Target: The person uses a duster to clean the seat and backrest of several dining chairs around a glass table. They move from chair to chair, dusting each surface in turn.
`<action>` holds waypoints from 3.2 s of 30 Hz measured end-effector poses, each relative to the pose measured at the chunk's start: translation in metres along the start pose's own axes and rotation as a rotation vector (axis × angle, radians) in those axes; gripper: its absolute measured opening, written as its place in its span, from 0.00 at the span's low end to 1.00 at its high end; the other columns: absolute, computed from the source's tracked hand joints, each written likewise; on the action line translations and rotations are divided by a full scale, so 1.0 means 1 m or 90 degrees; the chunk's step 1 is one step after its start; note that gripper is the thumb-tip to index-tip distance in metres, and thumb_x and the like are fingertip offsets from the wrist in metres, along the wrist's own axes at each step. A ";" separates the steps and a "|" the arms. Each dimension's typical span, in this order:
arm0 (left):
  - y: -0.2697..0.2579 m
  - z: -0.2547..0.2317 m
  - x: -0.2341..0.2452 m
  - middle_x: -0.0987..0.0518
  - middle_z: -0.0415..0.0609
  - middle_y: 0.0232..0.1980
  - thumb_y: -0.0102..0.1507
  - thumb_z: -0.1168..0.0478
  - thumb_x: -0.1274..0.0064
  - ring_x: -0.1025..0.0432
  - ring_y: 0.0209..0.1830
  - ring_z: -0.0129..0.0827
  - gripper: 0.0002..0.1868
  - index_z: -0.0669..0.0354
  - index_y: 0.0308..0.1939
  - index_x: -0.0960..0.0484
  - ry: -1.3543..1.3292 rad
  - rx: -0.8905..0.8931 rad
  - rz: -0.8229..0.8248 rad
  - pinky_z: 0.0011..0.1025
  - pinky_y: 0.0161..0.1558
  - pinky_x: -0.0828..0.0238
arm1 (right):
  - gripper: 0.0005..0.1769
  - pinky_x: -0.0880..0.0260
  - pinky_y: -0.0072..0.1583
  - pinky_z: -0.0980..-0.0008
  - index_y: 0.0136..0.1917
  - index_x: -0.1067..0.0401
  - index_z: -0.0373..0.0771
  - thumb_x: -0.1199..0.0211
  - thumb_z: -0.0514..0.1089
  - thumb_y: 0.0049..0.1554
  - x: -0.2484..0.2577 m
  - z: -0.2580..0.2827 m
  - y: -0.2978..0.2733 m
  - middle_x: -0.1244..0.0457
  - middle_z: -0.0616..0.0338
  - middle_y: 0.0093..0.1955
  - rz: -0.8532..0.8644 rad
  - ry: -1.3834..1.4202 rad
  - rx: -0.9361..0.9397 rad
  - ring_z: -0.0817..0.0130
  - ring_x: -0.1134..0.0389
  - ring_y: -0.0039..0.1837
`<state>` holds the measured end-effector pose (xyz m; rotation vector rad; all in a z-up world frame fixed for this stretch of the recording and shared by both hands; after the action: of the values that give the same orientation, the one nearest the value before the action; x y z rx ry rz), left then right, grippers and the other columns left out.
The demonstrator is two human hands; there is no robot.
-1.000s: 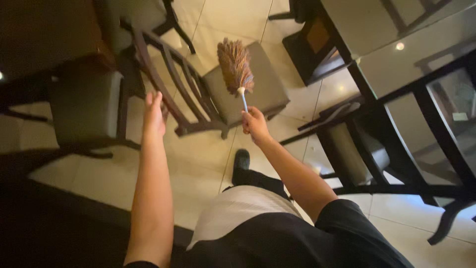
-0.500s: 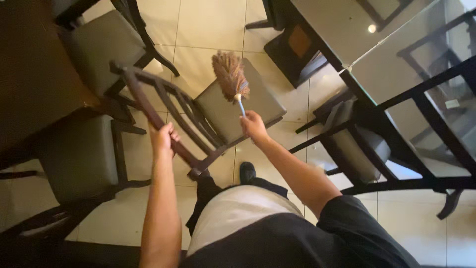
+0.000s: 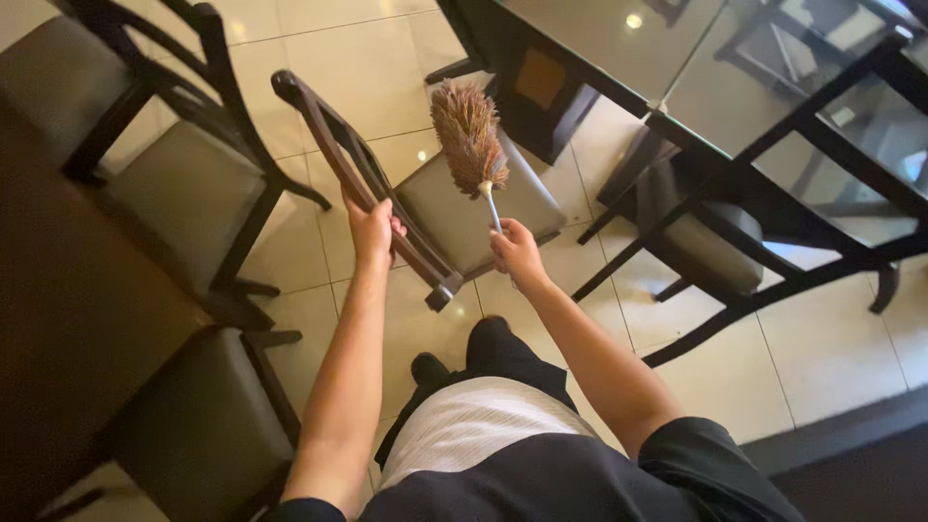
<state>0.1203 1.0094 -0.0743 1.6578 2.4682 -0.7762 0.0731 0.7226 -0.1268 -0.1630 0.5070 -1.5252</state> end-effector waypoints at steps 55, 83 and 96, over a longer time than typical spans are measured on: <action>0.383 -0.191 -0.007 0.30 0.43 0.29 0.69 0.67 0.53 0.35 0.16 0.27 0.30 0.53 0.76 0.35 0.243 0.026 0.328 0.30 0.18 0.35 | 0.14 0.48 0.28 0.76 0.61 0.34 0.33 0.42 0.39 0.62 -0.164 0.072 0.320 0.43 0.68 0.31 -0.133 -0.057 -0.001 0.81 0.46 0.26; 0.482 -0.178 -0.049 0.31 0.40 0.26 0.66 0.68 0.53 0.35 0.14 0.25 0.36 0.47 0.79 0.41 0.231 0.052 0.379 0.29 0.17 0.33 | 0.14 0.46 0.29 0.77 0.61 0.31 0.34 0.42 0.43 0.65 -0.181 0.122 0.385 0.42 0.69 0.30 -0.212 -0.121 0.082 0.81 0.46 0.28; 0.502 -0.169 -0.032 0.23 0.48 0.30 0.67 0.66 0.52 0.30 0.16 0.37 0.33 0.48 0.77 0.37 0.356 0.023 0.326 0.38 0.19 0.32 | 0.24 0.28 0.47 0.54 0.72 0.32 0.45 0.42 0.42 0.62 -0.255 0.242 0.333 0.31 0.44 0.43 -0.058 -0.682 0.218 0.50 0.28 0.43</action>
<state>0.6135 1.2030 -0.1011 2.6525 2.1184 -0.3202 0.4851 0.9407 0.0053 -0.6851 -0.6131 -1.3598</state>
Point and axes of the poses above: each hand's wrist, its own y-axis towards the middle knuckle, its own x-axis out of the back of the hand, z = x × y, the point moved 8 cm from there along y, towards the middle knuckle
